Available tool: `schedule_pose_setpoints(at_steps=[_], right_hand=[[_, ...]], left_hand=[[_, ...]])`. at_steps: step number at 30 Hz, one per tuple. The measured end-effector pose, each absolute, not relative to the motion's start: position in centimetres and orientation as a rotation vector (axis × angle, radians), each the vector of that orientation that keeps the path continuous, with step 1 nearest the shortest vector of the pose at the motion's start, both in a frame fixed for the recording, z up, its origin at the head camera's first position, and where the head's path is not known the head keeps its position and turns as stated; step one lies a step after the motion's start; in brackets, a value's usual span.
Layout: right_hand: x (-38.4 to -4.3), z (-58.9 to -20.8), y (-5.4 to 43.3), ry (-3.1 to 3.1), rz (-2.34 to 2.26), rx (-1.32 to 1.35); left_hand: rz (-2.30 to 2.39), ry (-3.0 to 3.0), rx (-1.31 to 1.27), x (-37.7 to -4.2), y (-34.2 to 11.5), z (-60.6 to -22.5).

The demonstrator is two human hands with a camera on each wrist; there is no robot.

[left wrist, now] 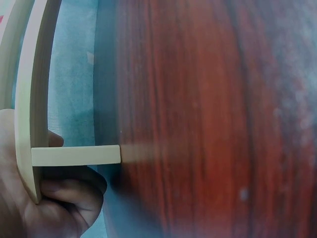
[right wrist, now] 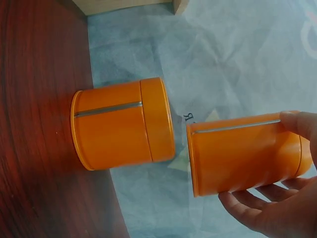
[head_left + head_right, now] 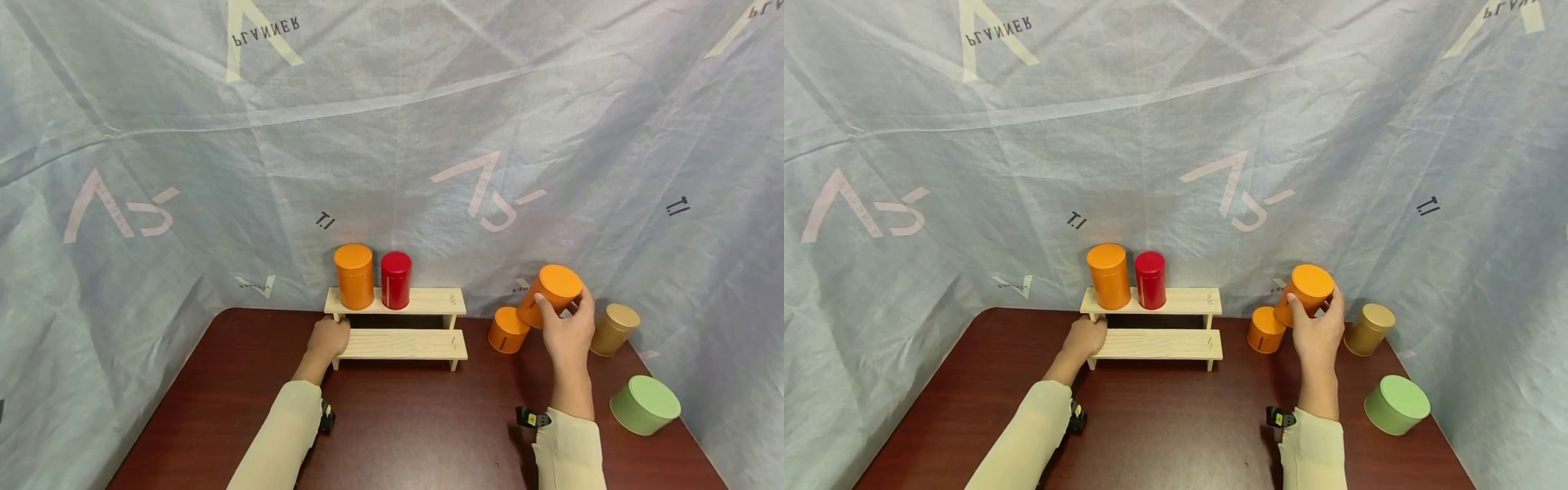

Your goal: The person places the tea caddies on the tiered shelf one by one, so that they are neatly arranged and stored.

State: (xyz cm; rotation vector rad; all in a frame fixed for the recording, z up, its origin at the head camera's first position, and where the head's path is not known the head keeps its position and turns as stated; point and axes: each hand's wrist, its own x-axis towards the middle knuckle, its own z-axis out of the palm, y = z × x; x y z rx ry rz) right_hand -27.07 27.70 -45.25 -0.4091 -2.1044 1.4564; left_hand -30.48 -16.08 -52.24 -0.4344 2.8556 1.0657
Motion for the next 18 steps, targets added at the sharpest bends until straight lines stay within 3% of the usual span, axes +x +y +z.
schedule_pose_setpoints(at_steps=[18], right_hand=[[-26.97, -44.58, 26.64, -2.148, 1.457, -0.329]], left_hand=[[1.070, 2.851, -0.414, -30.46, -16.08, -52.28]])
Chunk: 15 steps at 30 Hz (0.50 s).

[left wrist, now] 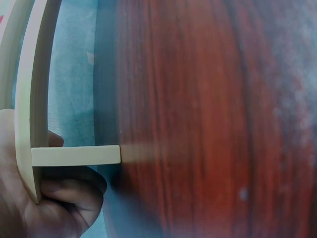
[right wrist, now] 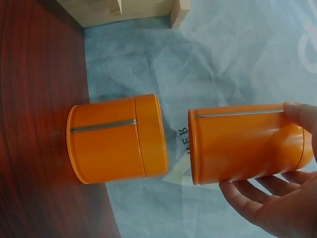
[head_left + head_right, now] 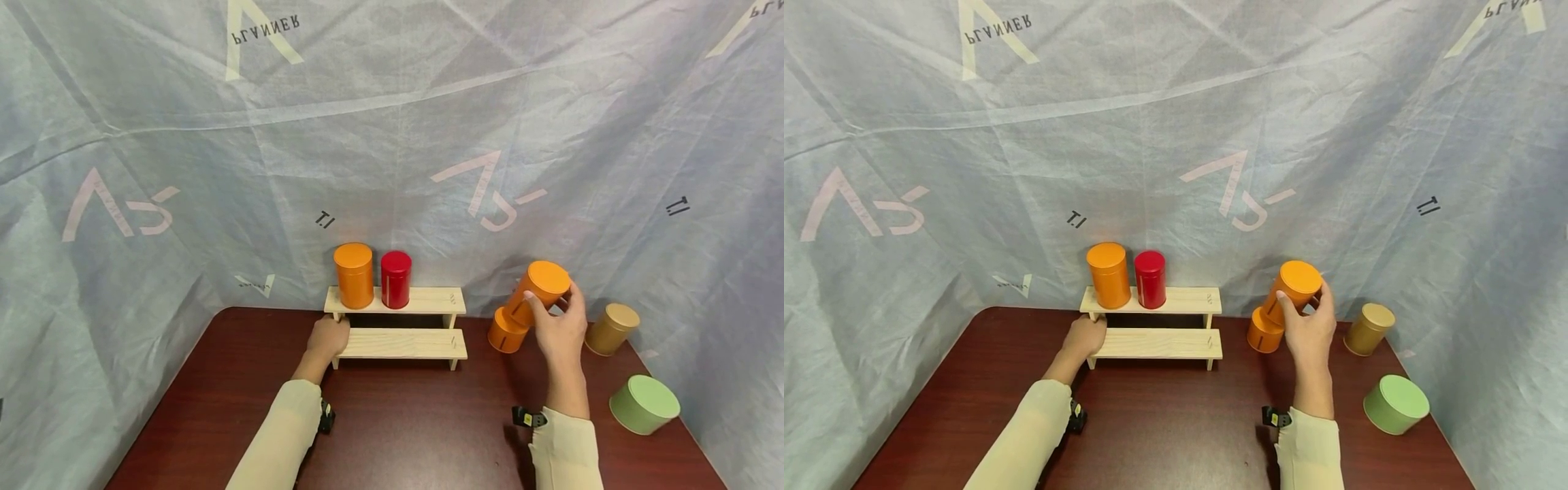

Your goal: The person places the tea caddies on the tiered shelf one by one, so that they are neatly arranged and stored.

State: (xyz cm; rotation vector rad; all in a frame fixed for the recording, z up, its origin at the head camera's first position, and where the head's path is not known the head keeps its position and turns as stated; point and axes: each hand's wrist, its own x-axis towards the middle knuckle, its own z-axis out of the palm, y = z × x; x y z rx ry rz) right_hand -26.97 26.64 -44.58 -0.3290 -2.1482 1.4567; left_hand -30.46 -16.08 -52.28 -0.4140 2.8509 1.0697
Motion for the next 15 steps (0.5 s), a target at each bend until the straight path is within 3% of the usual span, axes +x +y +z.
schedule_pose_setpoints(at_steps=[15], right_hand=[[-26.7, -44.1, 25.3, -2.144, 1.505, -0.236]], left_hand=[[1.106, 2.823, -0.425, -30.4, -16.1, -52.1]])
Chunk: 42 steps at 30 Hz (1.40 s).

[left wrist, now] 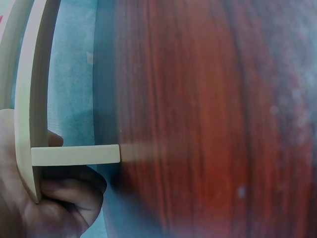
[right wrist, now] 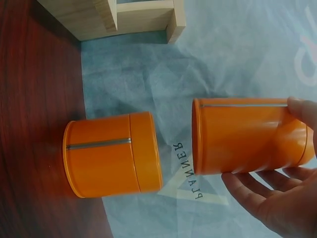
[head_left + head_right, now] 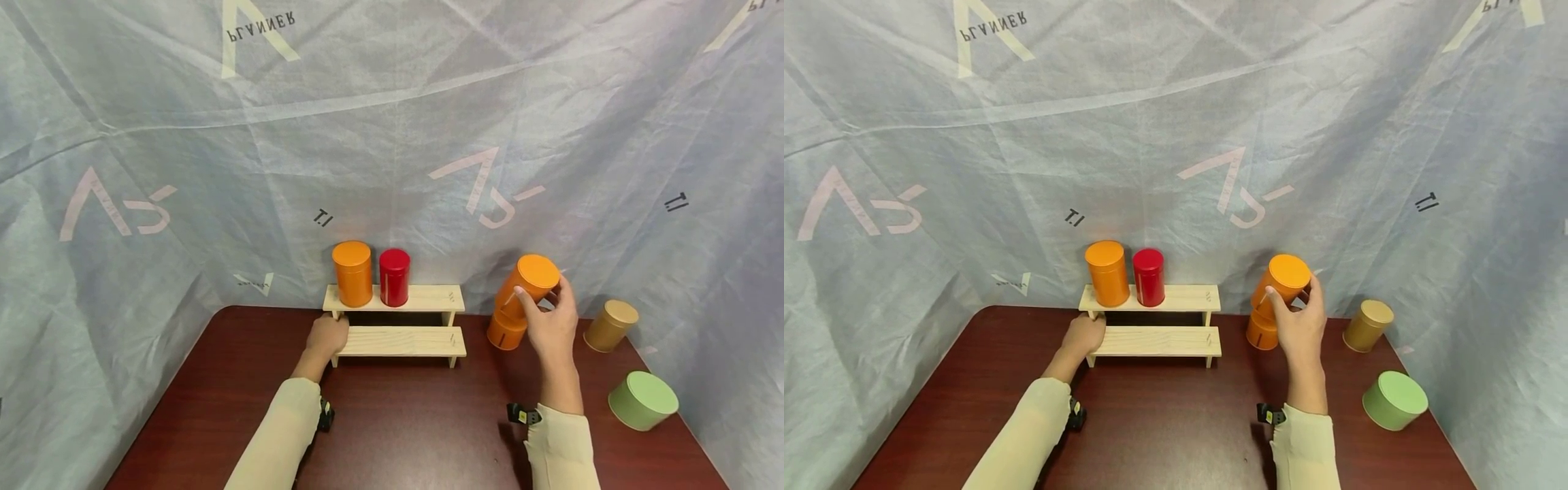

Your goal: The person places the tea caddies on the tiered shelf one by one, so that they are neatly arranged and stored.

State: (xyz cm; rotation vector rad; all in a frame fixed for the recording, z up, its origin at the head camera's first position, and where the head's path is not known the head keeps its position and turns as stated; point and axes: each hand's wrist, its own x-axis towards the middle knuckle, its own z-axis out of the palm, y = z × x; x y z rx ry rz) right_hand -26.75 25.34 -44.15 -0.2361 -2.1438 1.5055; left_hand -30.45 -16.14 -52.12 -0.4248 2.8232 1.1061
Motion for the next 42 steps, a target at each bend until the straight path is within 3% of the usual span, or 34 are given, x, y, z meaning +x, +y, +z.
schedule_pose_setpoints(at_steps=[42], right_hand=[[-26.5, -43.5, 19.5, -2.264, 1.490, 0.201]], left_hand=[[1.117, 2.846, -0.396, -30.4, -16.0, -52.2]])
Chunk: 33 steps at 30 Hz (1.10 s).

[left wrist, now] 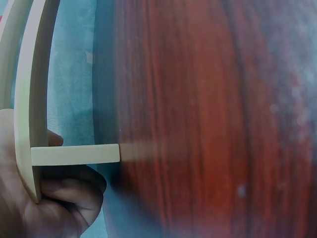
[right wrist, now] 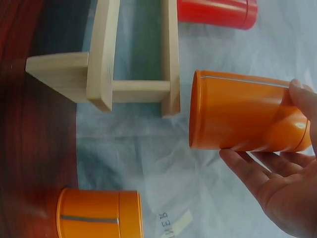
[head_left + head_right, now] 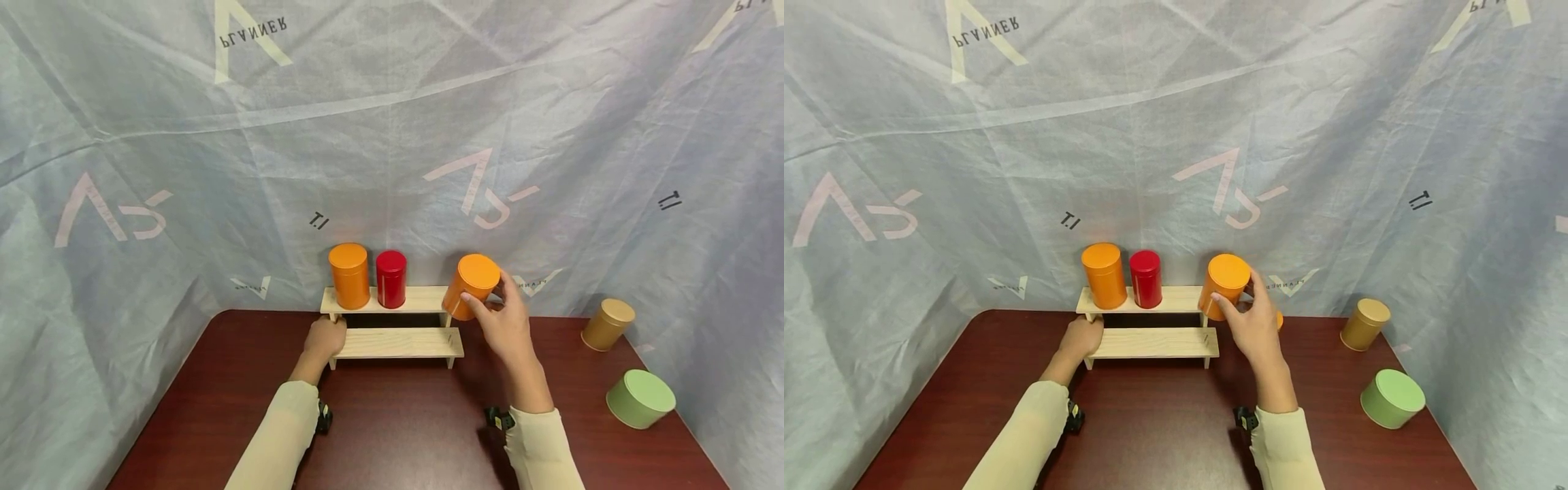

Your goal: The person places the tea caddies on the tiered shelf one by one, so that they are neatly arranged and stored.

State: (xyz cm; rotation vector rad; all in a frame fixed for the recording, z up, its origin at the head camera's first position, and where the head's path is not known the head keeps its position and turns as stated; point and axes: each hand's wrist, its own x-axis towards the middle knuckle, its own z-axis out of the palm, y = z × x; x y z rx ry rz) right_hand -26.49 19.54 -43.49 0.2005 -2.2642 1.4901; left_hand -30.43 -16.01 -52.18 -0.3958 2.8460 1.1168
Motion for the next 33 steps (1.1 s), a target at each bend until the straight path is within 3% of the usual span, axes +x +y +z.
schedule_pose_setpoints(at_steps=[33], right_hand=[[-26.5, -44.7, 15.3, -2.186, 1.472, 0.401]], left_hand=[[1.094, 2.851, -0.411, -30.6, -16.1, -52.2]])
